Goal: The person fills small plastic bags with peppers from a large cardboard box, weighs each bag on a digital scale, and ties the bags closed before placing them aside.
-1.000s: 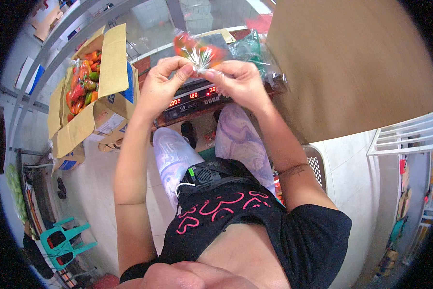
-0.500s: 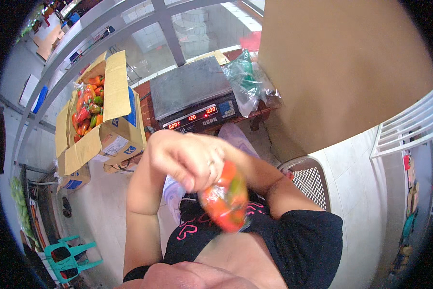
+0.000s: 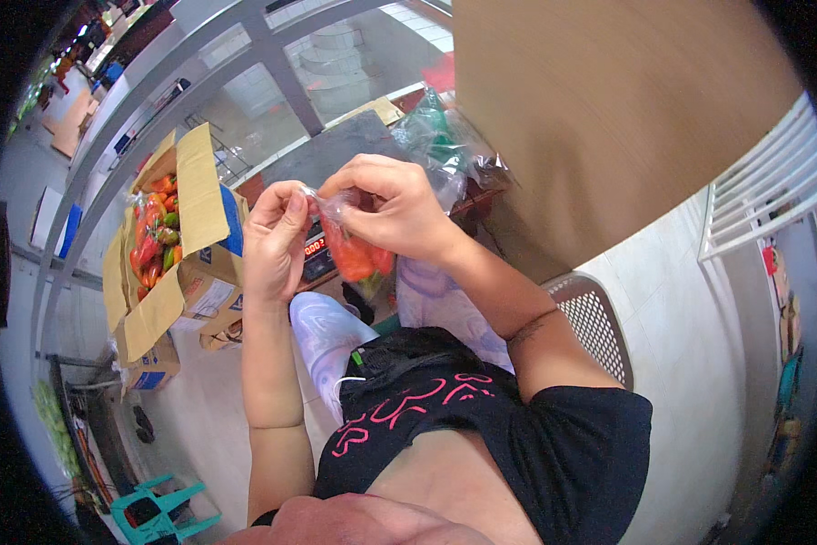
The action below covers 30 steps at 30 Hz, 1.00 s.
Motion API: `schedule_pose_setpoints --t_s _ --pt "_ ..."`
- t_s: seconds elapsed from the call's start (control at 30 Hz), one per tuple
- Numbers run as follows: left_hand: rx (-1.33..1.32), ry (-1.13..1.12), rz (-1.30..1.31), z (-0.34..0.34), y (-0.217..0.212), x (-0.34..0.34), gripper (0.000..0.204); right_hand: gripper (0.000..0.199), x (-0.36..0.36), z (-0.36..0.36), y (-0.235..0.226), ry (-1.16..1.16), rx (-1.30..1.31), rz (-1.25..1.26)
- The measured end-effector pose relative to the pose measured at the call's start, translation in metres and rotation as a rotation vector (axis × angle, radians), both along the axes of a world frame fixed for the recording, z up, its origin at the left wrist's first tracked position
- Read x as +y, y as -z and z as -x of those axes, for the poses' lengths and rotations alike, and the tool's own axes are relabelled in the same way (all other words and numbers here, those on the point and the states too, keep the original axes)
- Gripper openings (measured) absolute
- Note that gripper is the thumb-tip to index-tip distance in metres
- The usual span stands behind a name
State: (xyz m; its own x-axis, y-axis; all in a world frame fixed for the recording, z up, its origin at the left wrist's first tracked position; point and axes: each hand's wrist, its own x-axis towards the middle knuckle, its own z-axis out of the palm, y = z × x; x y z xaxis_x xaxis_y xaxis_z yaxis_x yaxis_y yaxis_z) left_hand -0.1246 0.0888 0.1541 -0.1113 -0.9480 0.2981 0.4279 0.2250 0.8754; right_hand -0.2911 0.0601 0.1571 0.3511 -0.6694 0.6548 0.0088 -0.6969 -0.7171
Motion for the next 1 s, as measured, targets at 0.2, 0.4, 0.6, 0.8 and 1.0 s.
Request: schedule_pose_setpoints --t_s 0.2,0.4,0.6,0.8,1.0 --pt "0.079 0.031 -0.050 0.017 0.004 0.002 0.012 0.024 0.002 0.007 0.017 -0.055 -0.098 0.131" --pt "-0.039 0.092 -0.031 0.046 0.017 -0.004 0.011 0.020 -0.009 0.031 0.029 -0.055 -0.273 -0.255" --pt "-0.184 0.069 0.068 0.074 0.034 -0.016 0.008 0.010 -0.005 0.065 0.026 0.184 0.032 -0.039" --pt "-0.888 -0.416 0.785 0.117 0.052 -0.015 0.013 0.015 0.008 0.099 0.055 0.363 0.107 0.067" --pt "-0.934 -0.217 0.629 0.171 0.104 -0.003 0.008 0.015 0.036 0.146 0.090 0.567 0.292 -0.016"
